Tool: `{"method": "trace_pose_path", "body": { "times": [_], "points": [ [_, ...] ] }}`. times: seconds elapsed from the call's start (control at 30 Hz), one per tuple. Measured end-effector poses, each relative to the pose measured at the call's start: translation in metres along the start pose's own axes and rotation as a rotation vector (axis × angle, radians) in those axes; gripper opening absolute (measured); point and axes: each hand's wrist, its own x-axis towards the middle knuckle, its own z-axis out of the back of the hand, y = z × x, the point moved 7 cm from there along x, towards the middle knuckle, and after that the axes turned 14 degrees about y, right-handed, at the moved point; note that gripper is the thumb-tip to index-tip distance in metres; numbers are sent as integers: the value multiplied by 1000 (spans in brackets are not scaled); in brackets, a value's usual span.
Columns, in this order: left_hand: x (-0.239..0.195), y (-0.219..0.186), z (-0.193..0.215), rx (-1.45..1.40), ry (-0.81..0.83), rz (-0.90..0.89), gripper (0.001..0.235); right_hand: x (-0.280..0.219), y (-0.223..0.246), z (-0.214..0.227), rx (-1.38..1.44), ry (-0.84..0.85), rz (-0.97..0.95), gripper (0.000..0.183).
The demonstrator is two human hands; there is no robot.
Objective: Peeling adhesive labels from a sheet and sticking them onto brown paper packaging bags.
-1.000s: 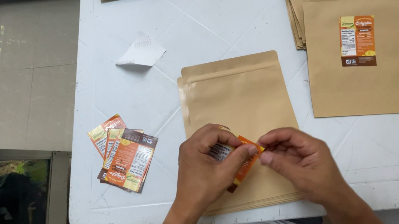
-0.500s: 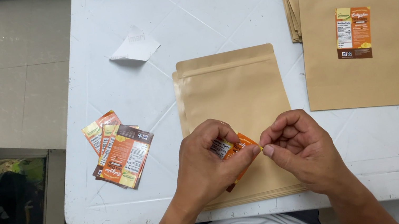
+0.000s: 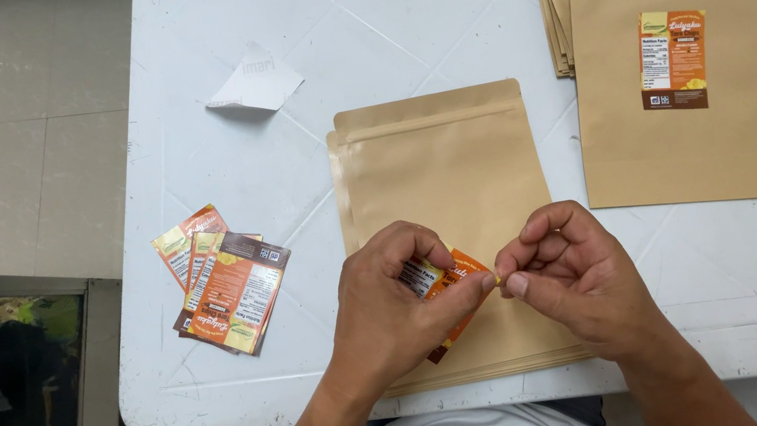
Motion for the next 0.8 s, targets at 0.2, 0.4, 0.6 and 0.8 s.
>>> {"method": "trace_pose_path", "body": {
  "times": [0.2,0.4,0.6,0.8],
  "points": [
    [-1,1,0,-13,13,5,33,1,-4,-1,66,18,-7,35],
    [-2,-2,-1,-14,23,13,34,0,-2,-2,20,16,14,34],
    [-4,-7,-1,75,-16,-106,33,-2,5,-4,-84,-24,-4,35],
    [-5,-12,-2,121,-43,-179,34,-4,11,-4,-192,-29,29,39]
  ]
}}
